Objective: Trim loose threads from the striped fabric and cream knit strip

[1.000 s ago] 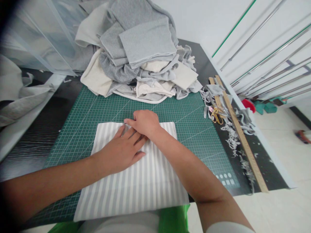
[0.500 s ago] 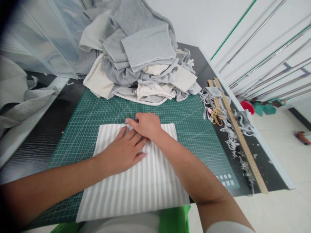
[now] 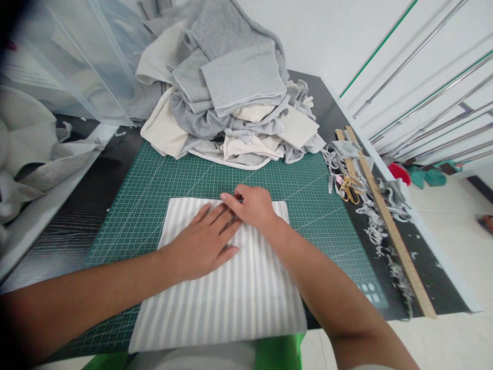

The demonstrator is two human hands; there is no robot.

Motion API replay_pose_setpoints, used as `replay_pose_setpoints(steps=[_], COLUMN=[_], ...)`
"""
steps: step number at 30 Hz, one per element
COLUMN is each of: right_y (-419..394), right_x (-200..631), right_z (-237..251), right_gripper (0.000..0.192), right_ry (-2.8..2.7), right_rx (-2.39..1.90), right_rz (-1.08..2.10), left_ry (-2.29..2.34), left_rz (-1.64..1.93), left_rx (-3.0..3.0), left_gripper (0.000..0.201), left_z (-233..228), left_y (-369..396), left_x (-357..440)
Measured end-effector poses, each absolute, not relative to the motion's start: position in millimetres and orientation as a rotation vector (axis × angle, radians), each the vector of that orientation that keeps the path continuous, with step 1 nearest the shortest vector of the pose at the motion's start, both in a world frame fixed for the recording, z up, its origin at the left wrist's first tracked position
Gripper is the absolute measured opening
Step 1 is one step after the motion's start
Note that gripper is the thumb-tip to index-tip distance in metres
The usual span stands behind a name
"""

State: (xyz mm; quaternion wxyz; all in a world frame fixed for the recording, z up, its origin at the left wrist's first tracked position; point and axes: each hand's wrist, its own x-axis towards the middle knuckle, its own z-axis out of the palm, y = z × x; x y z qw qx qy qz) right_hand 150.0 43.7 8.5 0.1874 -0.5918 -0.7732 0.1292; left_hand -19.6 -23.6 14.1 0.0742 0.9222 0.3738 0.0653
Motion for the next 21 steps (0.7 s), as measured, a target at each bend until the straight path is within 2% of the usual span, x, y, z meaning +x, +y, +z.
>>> replay_pose_setpoints(steps=[13,18,21], right_y=[33.3,35.1,33.9], right_x=[188.9,186.8,177.8], right_z=[3.9,2.3,10.1], right_gripper=[0.042,0.043,0.044], right_ry=[-2.145,-2.135,-2.066], right_rx=[-1.646,-1.660,-1.663], right_rz=[0.294,0.166,0.197], left_ry=[0.950,0.946,0.951], left_rz=[0.231,0.242,0.256], left_rx=[2.776,2.757,2.752], left_gripper=[0.052,0.051,0.050], left_z=[9.7,8.8,7.0], left_y=[-20.4,-19.9,-20.6], left_x=[-21.1,-20.5,-19.3])
